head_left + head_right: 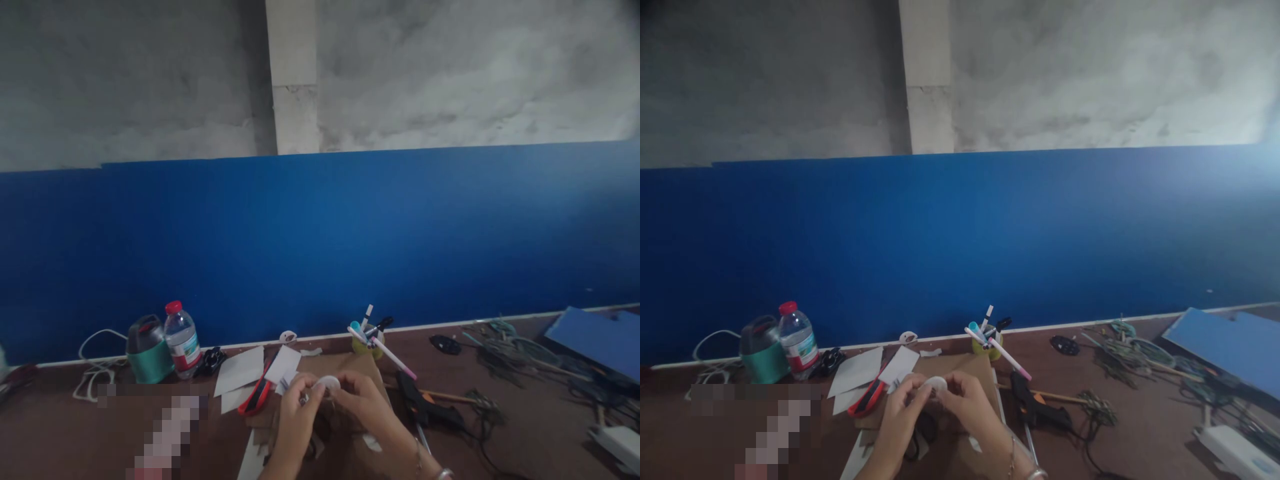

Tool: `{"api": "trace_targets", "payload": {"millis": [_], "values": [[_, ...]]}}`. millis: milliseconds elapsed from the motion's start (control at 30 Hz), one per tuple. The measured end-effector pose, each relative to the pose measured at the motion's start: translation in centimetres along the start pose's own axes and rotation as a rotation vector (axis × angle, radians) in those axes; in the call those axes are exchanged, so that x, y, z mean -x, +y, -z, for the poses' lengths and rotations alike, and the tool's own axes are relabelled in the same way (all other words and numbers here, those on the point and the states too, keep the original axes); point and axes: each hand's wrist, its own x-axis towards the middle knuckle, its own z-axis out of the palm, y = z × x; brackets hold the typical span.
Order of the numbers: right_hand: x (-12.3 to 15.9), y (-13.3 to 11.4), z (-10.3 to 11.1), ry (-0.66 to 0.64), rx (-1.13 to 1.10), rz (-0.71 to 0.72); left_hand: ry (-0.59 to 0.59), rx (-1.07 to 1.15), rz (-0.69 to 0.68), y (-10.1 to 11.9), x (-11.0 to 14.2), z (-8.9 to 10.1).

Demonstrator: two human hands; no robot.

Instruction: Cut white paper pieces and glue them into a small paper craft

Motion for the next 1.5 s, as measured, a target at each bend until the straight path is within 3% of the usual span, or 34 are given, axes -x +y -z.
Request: {"api": "trace_targets", "payload": {"millis": [233,433,533,633,733,833,933,1033,1133,1200,1300,1400,1500], "values": [[0.1,-0.1,-0.2,0.003,0.010,-0.076,-0.012,0.087,0.020,0.1,-0.1,0.0],[0.2,-0.2,-0.4,-0.047,-0.052,-0.104,0.010,0.036,-0.021,0.1,-0.1,0.1],[0.0,-0.1,-0.1,0.002,-0.021,-0.084,0.007,0.055,0.018,-0.2,-0.1,0.0],[-0.2,-0.1,0.3,0.118,0.078,-0.008,0.082,0.063,0.052,-0.4,-0.1,0.1],[-0.1,-0.1,0.6,0.266,0.315,0.082,0.148,-0.012,0.032,-0.1,-0.1,0.2],[0.5,0.0,0.4,0.352,0.597,0.194,0.065,-0.043,-0.012,0.6,0.2,-0.1],[1.2,0.3,0.0,0.365,0.830,0.377,-0.047,-0.001,-0.030,1.5,0.6,-0.6],[1.8,0.5,-0.6,0.362,0.988,0.555,-0.061,0.021,0.010,2.0,1.0,-0.9],[2.0,0.2,-1.1,0.349,1.022,0.639,-0.021,-0.004,0.032,1.9,1.0,-0.9],[2.0,-0.2,-1.4,0.273,0.958,0.652,-0.012,0.000,0.033,1.5,0.8,-0.7],[1.9,-0.9,-1.5,0.254,0.772,0.545,0.001,0.079,0.065,0.8,0.4,-0.3],[1.7,-1.4,-1.3,0.338,0.483,0.286,0.024,0.142,0.092,0.4,0.1,0.0],[1.2,-1.4,-1.0,0.236,0.180,0.098,-0.031,0.159,0.087,0.6,0.1,0.1]]}}
